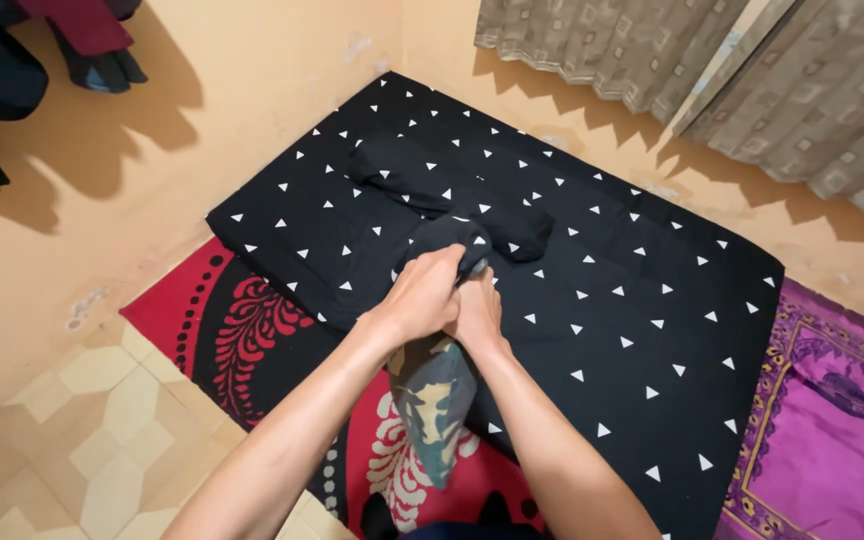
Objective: Putting pillowcases on a pillow and a bolster.
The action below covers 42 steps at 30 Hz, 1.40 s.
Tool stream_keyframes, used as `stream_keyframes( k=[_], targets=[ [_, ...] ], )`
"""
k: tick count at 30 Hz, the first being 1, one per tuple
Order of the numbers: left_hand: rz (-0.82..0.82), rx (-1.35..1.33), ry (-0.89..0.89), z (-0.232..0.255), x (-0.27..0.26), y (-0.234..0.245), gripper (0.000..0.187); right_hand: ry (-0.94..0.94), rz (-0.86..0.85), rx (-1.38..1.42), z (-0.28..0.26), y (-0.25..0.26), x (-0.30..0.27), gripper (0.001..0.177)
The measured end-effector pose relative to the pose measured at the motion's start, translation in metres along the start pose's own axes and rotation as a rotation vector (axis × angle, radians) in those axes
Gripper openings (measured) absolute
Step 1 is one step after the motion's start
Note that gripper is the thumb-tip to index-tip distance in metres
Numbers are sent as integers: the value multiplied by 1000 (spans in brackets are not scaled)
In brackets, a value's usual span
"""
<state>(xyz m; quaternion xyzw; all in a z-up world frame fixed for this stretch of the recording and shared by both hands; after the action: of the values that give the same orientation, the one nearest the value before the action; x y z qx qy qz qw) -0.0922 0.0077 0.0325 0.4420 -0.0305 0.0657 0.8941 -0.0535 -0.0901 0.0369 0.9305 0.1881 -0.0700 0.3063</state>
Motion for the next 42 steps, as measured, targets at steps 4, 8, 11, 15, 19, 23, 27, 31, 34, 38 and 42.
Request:
stream_keyframes(
  k=[4,8,11,15,19,23,27,31,34,38,42],
  targets=[
    [8,110,-39,-2,-4,-31,31,-40,42,-6,57,-23,55,55],
    [84,301,-95,3,-8,-48,37,-30,152,111,77,-22,68,50],
    [242,457,-34,-9,-15,-41,31,-23,237,208,85,-21,71,46],
    [390,513,133,-28,-35,11,31,-70,344,361,78,-3,61,59],
    [434,591,295,-120,-29,-38,67,-95,426,421,56,6,54,52],
    [161,269,605,-149,-35,-61,52,-104,591,612,78,9,98,54],
    [383,-64,206,-140,-43,-71,29,-133,709,891,71,17,108,57],
    [552,-317,266,-147,-61,-76,24,-273,758,1082,73,35,117,57],
    [506,-453,399,-156,-61,-79,22,-263,693,1079,67,33,111,60],
    [483,-453,452,-161,-51,-73,28,-211,657,1032,57,39,98,59],
    [278,-288,304,-138,-16,-62,77,-201,536,1069,87,35,145,61]
  ],
)
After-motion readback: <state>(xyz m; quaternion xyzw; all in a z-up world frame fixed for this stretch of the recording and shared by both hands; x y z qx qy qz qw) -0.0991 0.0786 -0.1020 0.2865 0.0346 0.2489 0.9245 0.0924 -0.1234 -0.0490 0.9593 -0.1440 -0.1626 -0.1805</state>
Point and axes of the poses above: each hand's wrist, its own x-axis towards the middle knuckle, its own y-axis out of the back of the hand, z = x × y, the point moved 2 cm from there along x, towards the middle knuckle, and after that the axes turned 5 degrees about x, right-handed, at the moved point
